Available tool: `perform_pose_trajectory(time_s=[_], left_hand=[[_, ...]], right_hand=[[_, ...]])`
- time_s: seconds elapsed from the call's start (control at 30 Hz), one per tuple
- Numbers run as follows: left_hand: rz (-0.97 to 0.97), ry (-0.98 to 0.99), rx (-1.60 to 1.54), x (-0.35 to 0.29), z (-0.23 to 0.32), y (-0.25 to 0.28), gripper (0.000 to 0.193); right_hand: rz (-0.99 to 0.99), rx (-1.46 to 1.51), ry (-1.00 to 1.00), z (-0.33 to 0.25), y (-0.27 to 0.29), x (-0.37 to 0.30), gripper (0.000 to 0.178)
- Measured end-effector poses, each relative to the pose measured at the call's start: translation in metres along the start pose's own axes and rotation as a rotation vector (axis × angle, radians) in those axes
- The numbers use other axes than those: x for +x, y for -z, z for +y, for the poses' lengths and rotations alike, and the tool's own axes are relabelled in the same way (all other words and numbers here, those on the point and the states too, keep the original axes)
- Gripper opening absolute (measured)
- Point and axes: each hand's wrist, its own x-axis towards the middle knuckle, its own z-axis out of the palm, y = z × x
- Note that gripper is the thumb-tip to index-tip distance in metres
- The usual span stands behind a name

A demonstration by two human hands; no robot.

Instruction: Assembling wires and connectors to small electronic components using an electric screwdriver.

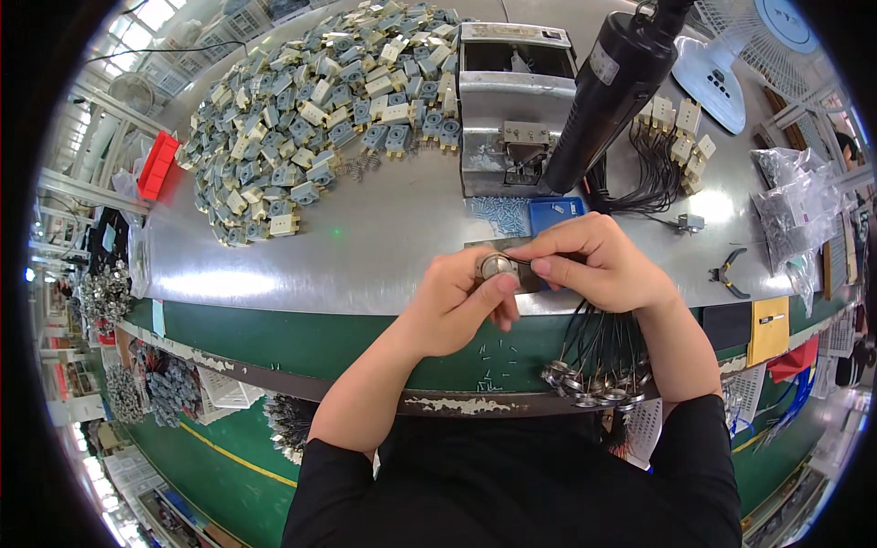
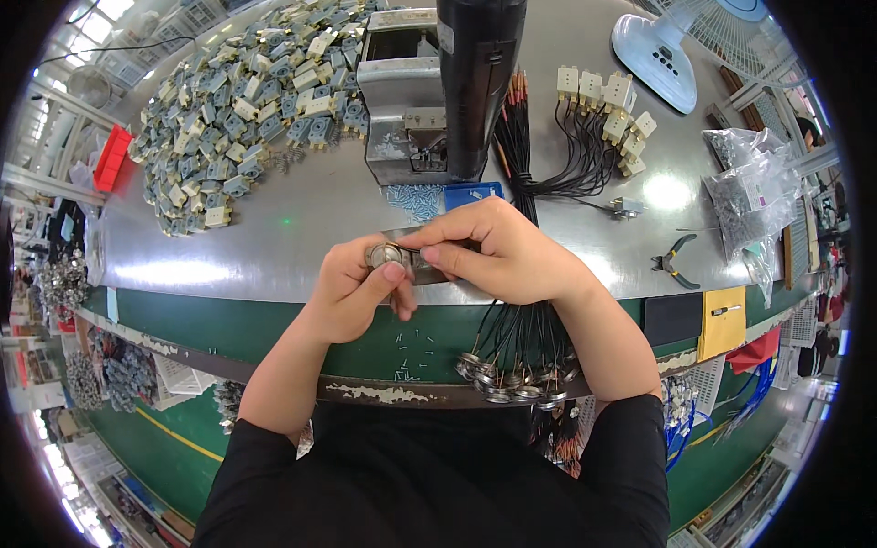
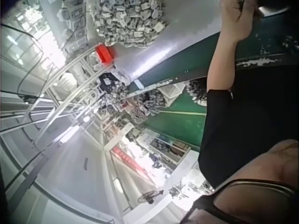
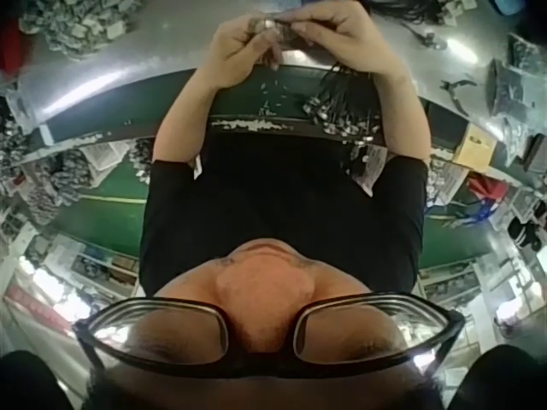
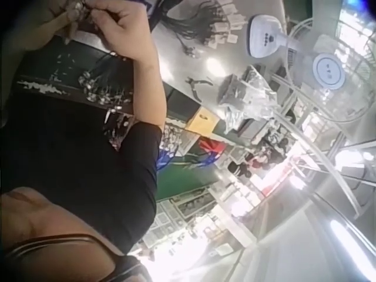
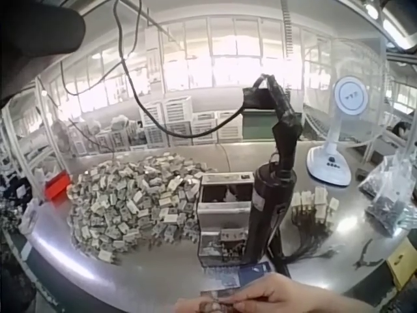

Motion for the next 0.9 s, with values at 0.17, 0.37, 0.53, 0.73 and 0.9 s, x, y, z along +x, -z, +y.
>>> perform_pose_trajectory(time_s=[0.17,0.37,0.53,0.73,0.9], left_hand=[[-0.122,0.088,0.024,0.001,0.01,0.005,0.024],[-0.049,-0.043,0.072,-0.007,0.01,0.008,0.026],[0.274,-0.05,0.887,-0.029,0.067,0.077,0.036],[0.81,-0.026,1.699,-0.091,0.04,0.188,0.033],[0.81,0.087,1.57,-0.109,0.037,0.182,0.034]], right_hand=[[-0.036,-0.126,0.162,0.004,0.006,0.0,0.028],[-0.116,-0.151,0.034,-0.013,0.005,0.01,0.031],[-0.068,-0.757,0.053,-0.006,0.019,-0.01,0.029],[0.033,-1.013,0.014,0.012,0.03,-0.004,0.022],[-0.09,-0.956,0.02,0.014,0.035,-0.001,0.016]])
